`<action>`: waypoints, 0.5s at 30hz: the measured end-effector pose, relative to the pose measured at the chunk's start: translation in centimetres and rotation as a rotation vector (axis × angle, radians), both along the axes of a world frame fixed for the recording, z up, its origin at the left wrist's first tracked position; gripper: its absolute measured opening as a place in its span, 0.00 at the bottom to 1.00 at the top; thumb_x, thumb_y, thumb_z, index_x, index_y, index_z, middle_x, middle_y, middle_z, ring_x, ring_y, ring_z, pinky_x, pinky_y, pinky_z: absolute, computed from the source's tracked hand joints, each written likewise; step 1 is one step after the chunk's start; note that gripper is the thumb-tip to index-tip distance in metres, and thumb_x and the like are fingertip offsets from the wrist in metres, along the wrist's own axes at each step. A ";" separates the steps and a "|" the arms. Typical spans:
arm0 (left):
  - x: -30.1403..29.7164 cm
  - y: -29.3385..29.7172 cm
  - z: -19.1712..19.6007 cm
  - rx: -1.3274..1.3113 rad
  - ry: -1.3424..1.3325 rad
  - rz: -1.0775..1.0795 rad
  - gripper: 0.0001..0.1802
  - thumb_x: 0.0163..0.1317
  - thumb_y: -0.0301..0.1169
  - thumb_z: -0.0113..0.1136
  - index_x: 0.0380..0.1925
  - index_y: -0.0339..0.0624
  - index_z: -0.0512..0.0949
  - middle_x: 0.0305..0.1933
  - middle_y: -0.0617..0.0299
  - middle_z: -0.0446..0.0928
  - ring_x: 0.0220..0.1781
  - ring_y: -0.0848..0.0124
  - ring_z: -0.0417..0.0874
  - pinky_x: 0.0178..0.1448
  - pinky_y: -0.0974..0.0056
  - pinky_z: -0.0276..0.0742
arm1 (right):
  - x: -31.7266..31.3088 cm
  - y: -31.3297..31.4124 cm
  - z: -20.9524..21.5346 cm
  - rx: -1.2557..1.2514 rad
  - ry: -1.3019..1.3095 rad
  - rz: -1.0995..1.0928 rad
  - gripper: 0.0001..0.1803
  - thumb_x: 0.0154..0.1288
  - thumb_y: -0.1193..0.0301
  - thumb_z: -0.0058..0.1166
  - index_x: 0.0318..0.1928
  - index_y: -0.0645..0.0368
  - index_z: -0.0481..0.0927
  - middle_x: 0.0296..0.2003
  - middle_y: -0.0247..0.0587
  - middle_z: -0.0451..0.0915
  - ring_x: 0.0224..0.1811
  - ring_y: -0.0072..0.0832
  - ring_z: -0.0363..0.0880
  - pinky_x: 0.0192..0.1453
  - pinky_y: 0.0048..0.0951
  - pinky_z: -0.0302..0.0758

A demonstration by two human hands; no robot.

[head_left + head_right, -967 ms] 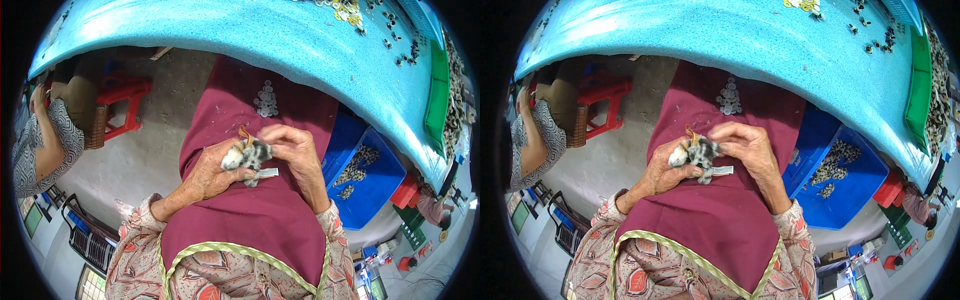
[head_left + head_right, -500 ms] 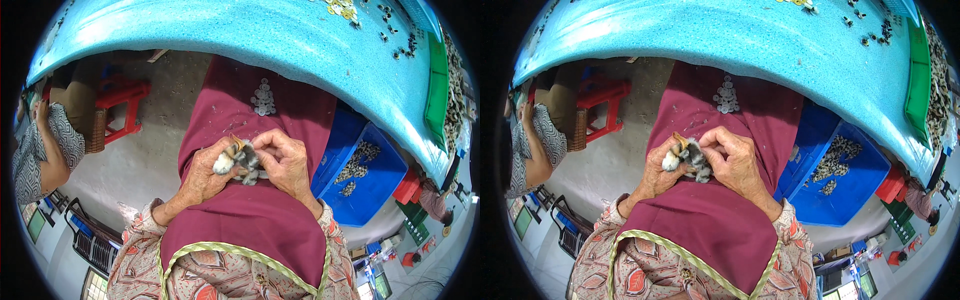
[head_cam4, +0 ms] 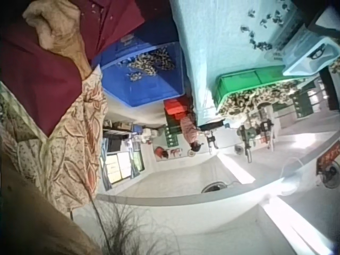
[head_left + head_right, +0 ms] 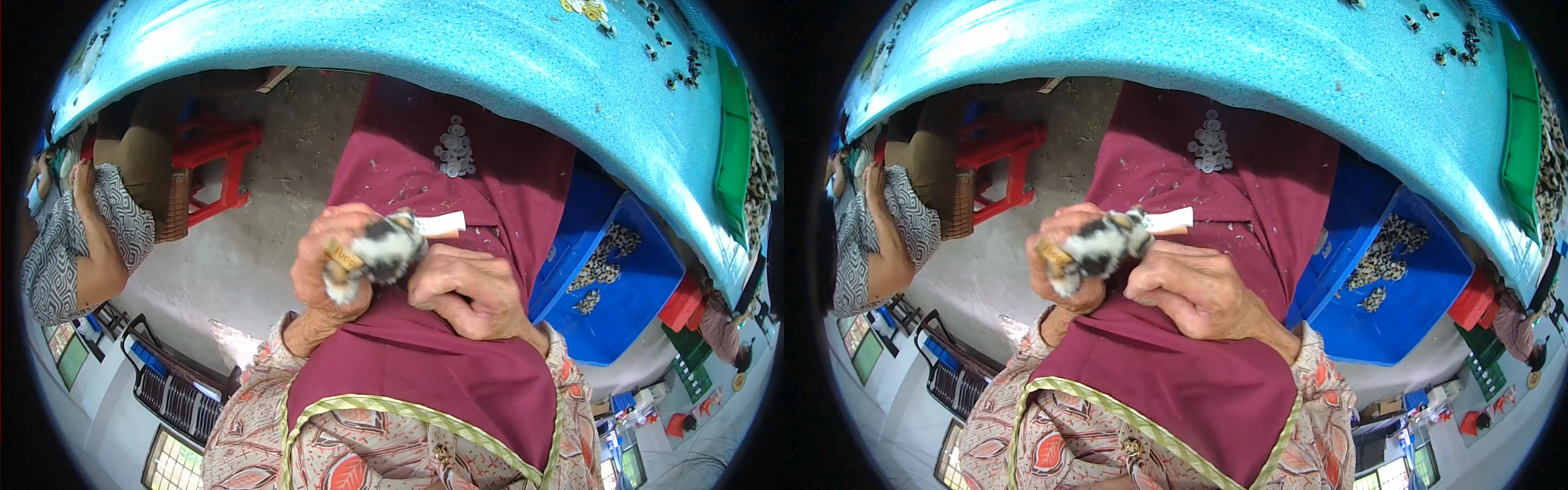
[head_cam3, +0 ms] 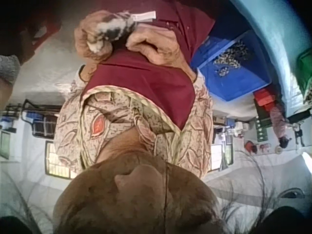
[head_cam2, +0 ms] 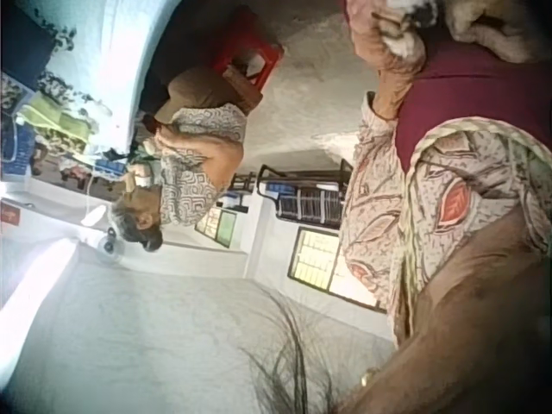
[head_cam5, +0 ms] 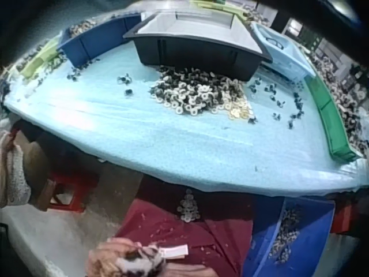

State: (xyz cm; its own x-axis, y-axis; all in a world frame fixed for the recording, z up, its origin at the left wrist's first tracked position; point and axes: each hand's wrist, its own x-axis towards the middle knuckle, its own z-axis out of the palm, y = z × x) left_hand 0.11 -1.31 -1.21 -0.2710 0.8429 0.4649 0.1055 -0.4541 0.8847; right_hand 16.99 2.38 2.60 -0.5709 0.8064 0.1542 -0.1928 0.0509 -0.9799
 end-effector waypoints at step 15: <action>-2.7 -0.1 2.9 -0.008 0.310 -0.381 0.20 0.42 0.22 0.67 0.39 0.35 0.76 0.42 0.49 0.75 0.40 0.51 0.83 0.41 0.55 0.83 | -0.6 2.3 0.3 0.284 -0.060 -0.033 0.08 0.47 0.81 0.64 0.29 0.64 0.78 0.27 0.43 0.78 0.26 0.35 0.77 0.30 0.31 0.75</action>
